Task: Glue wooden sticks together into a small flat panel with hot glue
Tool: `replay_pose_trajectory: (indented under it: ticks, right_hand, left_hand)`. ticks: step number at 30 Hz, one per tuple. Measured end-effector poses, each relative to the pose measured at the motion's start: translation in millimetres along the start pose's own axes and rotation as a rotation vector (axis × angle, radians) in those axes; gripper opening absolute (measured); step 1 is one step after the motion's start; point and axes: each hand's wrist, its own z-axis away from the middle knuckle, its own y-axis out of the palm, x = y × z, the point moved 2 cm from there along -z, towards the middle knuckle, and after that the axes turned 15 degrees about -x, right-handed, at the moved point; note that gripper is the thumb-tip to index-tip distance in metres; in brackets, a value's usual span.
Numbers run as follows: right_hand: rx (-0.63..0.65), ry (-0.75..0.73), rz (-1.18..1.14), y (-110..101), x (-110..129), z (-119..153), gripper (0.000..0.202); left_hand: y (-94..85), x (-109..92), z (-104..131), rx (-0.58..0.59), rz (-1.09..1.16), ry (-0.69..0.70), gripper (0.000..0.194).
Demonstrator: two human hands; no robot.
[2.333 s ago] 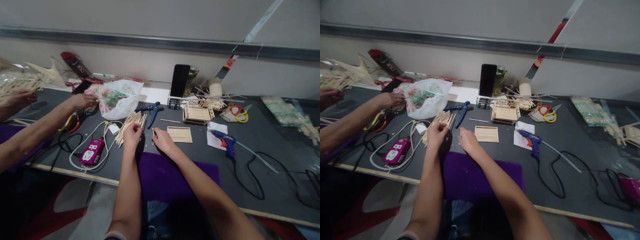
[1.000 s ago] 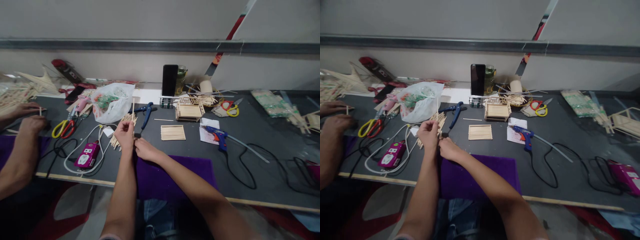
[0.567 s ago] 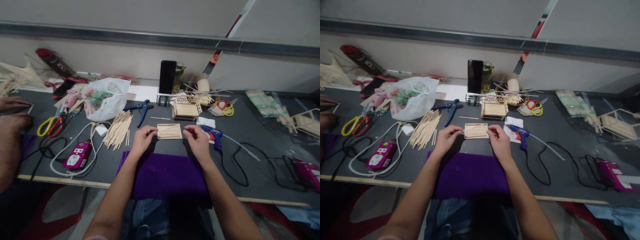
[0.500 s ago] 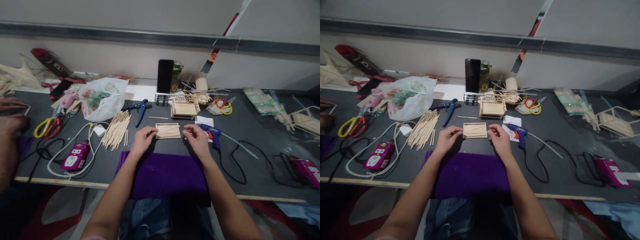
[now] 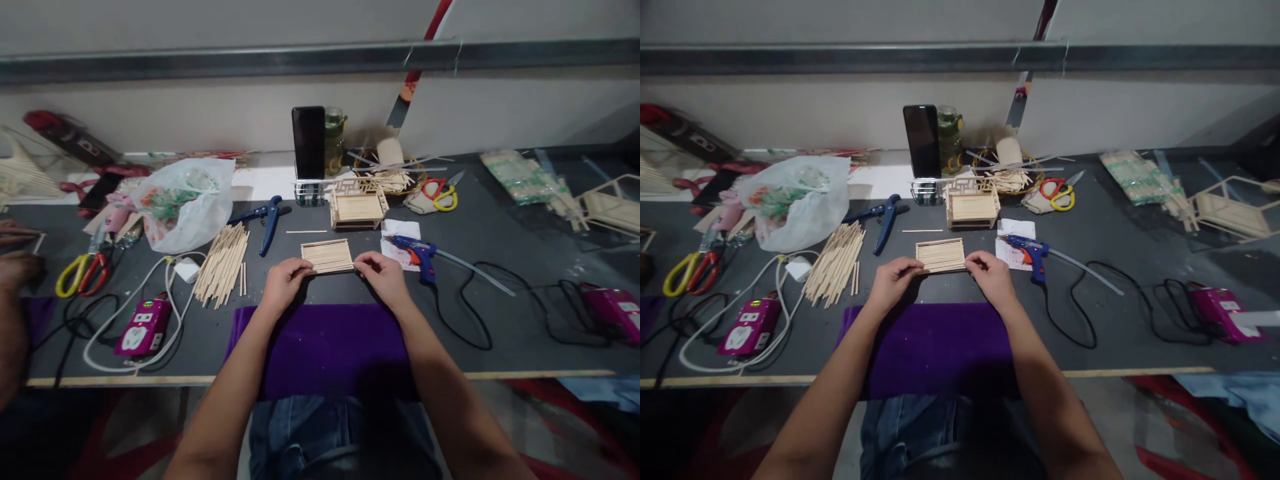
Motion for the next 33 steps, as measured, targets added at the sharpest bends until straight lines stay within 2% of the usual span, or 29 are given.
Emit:
replay_pose_trajectory:
  ticks: [3,8,14,21,27,33]
  right_hand:
    - [-0.013,-0.048,0.087,0,-1,0,0.021]
    - [-0.012,-0.049,0.161,3,-3,-1,0.022]
    - [0.027,-0.029,0.171,4,-6,-2,0.022]
    - [0.043,-0.036,0.213,4,-7,-2,0.02]
    - [0.006,-0.092,0.244,4,-6,-2,0.019]
    - [0.006,-0.121,0.3,4,-7,0,0.019]
  left_hand:
    - [-2.3,5,0,-0.03,0.006,-0.053,0.008]
    - [-6.0,17,-1,-0.014,0.02,-0.226,0.01]
    - [-9.8,20,-1,-0.003,0.019,-0.293,0.015]
    - [-7.8,20,1,0.051,0.027,-0.303,0.016]
    - [-8.4,15,1,0.102,-0.033,-0.261,0.017]
    - [-8.3,15,1,0.106,-0.053,-0.26,0.016]
